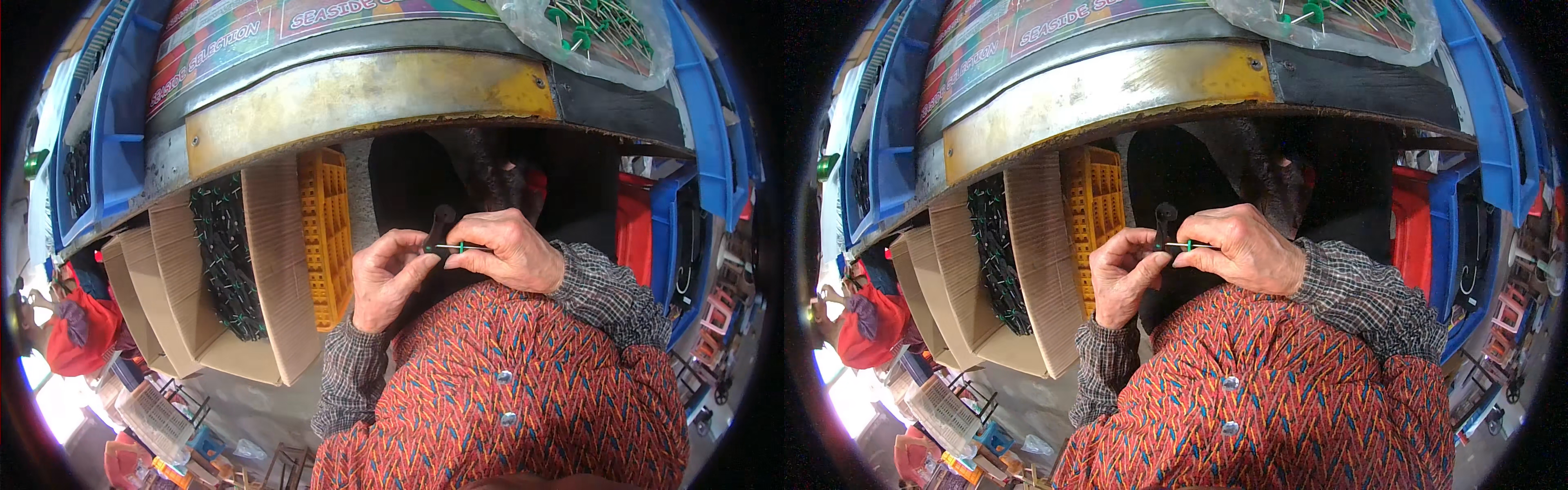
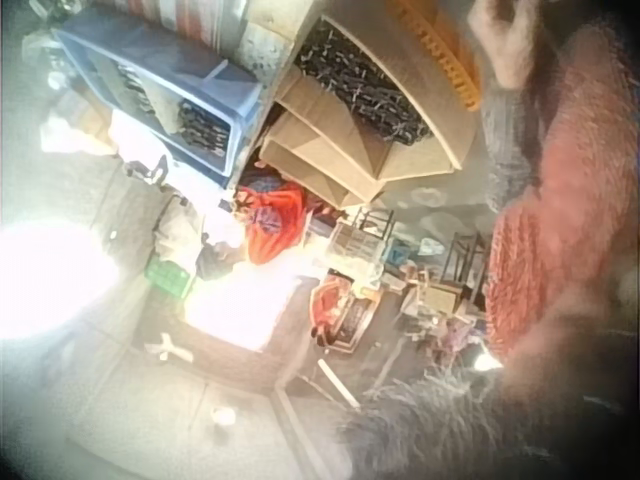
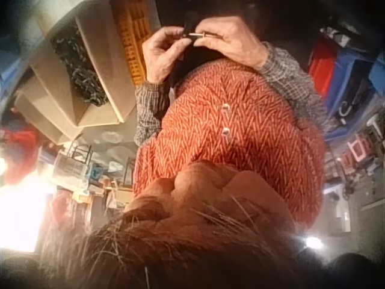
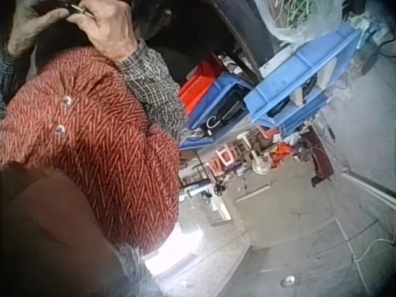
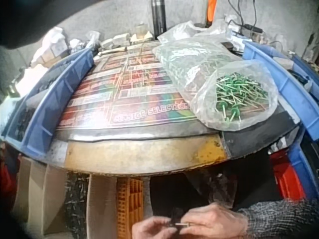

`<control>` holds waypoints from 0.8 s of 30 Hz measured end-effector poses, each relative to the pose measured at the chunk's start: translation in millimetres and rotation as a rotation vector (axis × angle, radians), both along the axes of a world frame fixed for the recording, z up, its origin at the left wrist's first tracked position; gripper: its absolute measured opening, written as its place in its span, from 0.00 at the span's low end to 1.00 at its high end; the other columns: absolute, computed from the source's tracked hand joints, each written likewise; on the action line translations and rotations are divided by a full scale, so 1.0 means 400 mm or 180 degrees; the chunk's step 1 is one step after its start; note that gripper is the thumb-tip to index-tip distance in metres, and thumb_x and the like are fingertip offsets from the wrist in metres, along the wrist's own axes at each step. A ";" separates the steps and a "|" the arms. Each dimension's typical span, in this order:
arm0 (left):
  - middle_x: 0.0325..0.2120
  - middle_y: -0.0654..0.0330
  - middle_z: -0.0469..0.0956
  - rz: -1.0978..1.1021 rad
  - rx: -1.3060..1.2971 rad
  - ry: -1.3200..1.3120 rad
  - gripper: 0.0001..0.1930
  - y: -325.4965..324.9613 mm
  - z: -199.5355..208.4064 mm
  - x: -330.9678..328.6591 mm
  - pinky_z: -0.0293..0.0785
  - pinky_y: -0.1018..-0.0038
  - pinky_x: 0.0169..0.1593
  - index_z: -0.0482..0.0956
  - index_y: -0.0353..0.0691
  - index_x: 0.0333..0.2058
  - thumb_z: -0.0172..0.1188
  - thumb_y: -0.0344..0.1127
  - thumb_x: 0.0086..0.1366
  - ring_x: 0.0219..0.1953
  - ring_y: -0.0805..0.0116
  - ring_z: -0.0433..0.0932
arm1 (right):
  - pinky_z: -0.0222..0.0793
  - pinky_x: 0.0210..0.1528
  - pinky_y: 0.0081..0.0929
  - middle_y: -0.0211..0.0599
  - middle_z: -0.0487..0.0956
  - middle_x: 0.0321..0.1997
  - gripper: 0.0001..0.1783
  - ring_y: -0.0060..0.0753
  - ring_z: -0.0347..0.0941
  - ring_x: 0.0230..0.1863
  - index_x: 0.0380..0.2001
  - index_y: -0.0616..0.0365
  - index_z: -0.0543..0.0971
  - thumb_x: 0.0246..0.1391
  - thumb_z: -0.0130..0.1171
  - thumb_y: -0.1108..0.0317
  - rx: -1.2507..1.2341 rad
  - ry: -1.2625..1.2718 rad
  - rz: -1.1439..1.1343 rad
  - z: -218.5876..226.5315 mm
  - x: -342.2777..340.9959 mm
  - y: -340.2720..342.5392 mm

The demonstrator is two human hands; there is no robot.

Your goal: The person assembles components by picking up black plastic pieces and pressing small green-capped pins into them by hand.

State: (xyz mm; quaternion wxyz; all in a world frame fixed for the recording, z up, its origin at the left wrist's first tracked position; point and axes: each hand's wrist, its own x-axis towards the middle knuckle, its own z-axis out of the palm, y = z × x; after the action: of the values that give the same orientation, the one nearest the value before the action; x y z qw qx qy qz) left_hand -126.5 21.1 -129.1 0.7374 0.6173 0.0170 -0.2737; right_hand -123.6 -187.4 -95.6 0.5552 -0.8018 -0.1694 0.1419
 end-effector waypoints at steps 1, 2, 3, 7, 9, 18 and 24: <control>0.23 0.68 0.75 -0.0011 -0.0033 0.0036 0.11 0.000 0.002 0.000 0.64 0.88 0.24 0.77 0.31 0.40 0.64 0.22 0.58 0.21 0.86 0.69 | 0.67 0.32 0.36 0.45 0.75 0.27 0.11 0.48 0.74 0.30 0.30 0.64 0.75 0.49 0.63 0.68 -0.0002 0.0003 0.0012 -0.002 -0.001 0.000; 0.23 0.68 0.75 0.0002 -0.0035 0.0039 0.11 0.000 0.001 -0.001 0.64 0.88 0.24 0.77 0.31 0.40 0.64 0.22 0.58 0.21 0.86 0.69 | 0.68 0.32 0.35 0.45 0.75 0.27 0.11 0.48 0.74 0.31 0.30 0.64 0.75 0.49 0.63 0.68 0.0010 0.0055 0.0003 -0.005 -0.001 0.000; 0.23 0.68 0.75 0.0020 -0.0045 0.0086 0.11 0.000 0.001 -0.003 0.64 0.88 0.24 0.77 0.31 0.40 0.64 0.22 0.58 0.21 0.86 0.69 | 0.68 0.32 0.35 0.45 0.76 0.27 0.11 0.48 0.75 0.31 0.30 0.64 0.75 0.49 0.64 0.68 0.0021 0.0107 -0.0005 -0.006 -0.001 0.000; 0.24 0.68 0.75 0.0102 0.0024 -0.0019 0.09 -0.004 0.005 -0.006 0.63 0.87 0.25 0.78 0.31 0.37 0.64 0.22 0.57 0.21 0.86 0.68 | 0.68 0.30 0.29 0.41 0.77 0.27 0.10 0.39 0.75 0.27 0.30 0.64 0.78 0.47 0.66 0.71 -0.0043 0.0126 0.0022 -0.002 0.002 -0.005; 0.24 0.68 0.75 0.0177 0.0122 -0.0234 0.09 -0.007 -0.005 -0.012 0.63 0.87 0.25 0.79 0.31 0.36 0.65 0.22 0.56 0.21 0.86 0.68 | 0.69 0.32 0.33 0.44 0.77 0.29 0.11 0.46 0.76 0.32 0.31 0.63 0.77 0.47 0.65 0.68 -0.0080 0.0169 0.0040 -0.003 0.003 -0.007; 0.24 0.66 0.75 0.0103 0.0694 -0.0974 0.09 -0.006 0.008 -0.016 0.62 0.85 0.25 0.79 0.33 0.34 0.67 0.23 0.52 0.21 0.84 0.67 | 0.72 0.34 0.32 0.44 0.78 0.31 0.12 0.44 0.77 0.33 0.34 0.64 0.78 0.45 0.66 0.72 -0.0152 0.0088 0.0068 -0.019 0.003 -0.008; 0.23 0.64 0.75 0.0187 0.0829 -0.1564 0.09 -0.016 0.004 -0.005 0.62 0.81 0.22 0.79 0.35 0.31 0.68 0.24 0.50 0.18 0.80 0.67 | 0.71 0.32 0.29 0.42 0.77 0.28 0.12 0.41 0.77 0.30 0.35 0.64 0.78 0.46 0.66 0.72 -0.0070 -0.0132 -0.0057 -0.028 -0.003 0.000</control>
State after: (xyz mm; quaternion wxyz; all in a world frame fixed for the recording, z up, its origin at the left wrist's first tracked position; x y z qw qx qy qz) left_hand -128.4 14.7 -127.4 0.6414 0.7540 -0.1093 -0.0899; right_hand -125.0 -187.3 -106.7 0.5439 -0.8122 -0.1721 0.1221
